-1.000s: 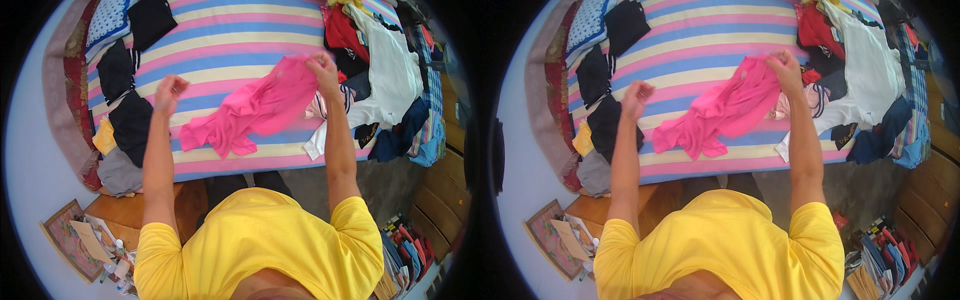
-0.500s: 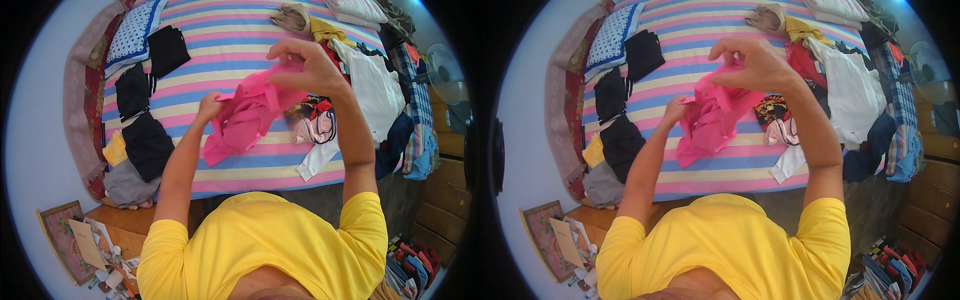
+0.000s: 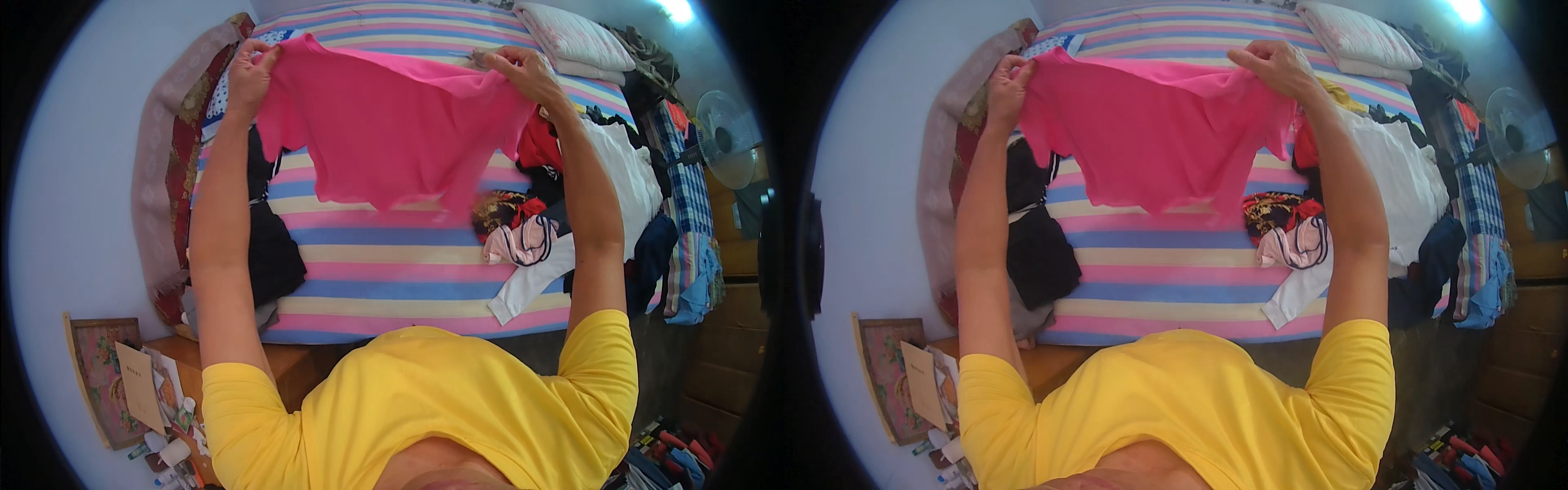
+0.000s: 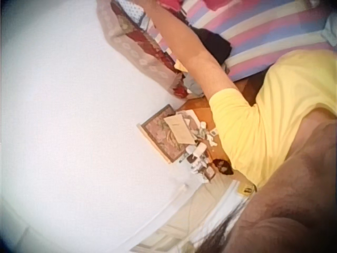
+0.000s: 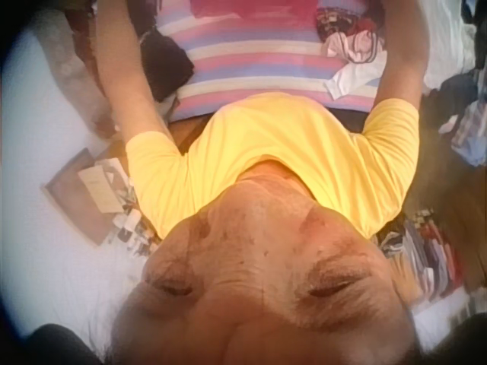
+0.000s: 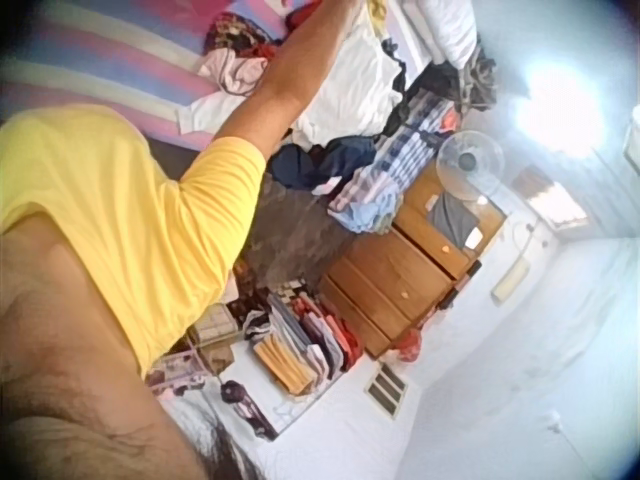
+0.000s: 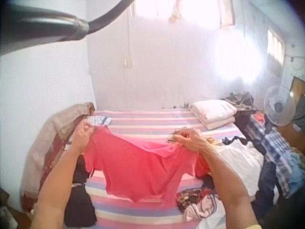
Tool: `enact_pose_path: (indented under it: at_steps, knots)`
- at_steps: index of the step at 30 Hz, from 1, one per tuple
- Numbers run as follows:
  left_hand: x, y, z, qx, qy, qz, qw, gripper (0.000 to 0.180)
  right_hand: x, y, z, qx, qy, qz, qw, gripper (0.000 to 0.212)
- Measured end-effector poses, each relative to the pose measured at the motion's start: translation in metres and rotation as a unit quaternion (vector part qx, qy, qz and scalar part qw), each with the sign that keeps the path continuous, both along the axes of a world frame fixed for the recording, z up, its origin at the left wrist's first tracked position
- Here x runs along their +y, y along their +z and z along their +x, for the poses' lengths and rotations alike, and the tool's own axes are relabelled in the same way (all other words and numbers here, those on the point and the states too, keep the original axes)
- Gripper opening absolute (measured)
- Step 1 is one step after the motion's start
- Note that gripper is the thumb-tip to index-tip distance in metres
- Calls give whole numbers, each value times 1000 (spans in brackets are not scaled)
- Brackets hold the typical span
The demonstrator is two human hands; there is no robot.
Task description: The person folds a pink shirt and a striped shirt by hand on a bed, placing them into a stack.
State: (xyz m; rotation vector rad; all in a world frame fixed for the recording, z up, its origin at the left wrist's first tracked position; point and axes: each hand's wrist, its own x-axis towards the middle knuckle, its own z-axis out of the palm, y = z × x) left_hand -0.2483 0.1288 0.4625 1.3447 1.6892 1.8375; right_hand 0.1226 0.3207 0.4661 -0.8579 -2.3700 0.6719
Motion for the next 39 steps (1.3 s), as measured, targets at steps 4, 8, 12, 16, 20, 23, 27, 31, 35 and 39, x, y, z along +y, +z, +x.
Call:
enact_pose_path:
  at_steps: [4, 8, 12, 16, 20, 23, 27, 31, 35, 39]
  knots:
    - [-13, 46, -19, 178, 53, 37, 982, 12, -32, 38, 9, 32, 88, 234, 968, 25]
    - [-66, 66, -5, 359, 31, -41, 932, 20, -55, 32, 28, 120, 47, 241, 962, 15]
    - [-125, 66, 32, 324, -47, -213, 920, 17, -77, 17, 84, 280, 34, -2, 959, 17]
    - [-178, 67, 58, 293, -148, -165, 930, 19, -124, 23, 91, 485, 118, -97, 861, 17]
    - [-227, 71, 99, 115, -150, 92, 978, 21, -156, 47, 135, 504, 275, -88, 814, 32]
    - [-243, 71, 74, 96, -263, 6, 960, 19, -146, 41, 149, 468, 328, -85, 816, 27]
    - [-208, 37, 51, 152, -132, -220, 955, 14, -109, -24, 98, 235, -50, 50, 969, 7]
    - [-114, -67, 8, 55, -167, -311, 934, 10, -30, -123, 25, 83, -59, -65, 993, 22]
    - [-47, -179, -36, 72, -126, -360, 922, 12, 30, -233, -31, 9, -64, -150, 987, 30]
    - [3, -258, -67, 118, 1, -448, 886, 23, 56, -277, -79, -54, -157, -133, 977, 38]
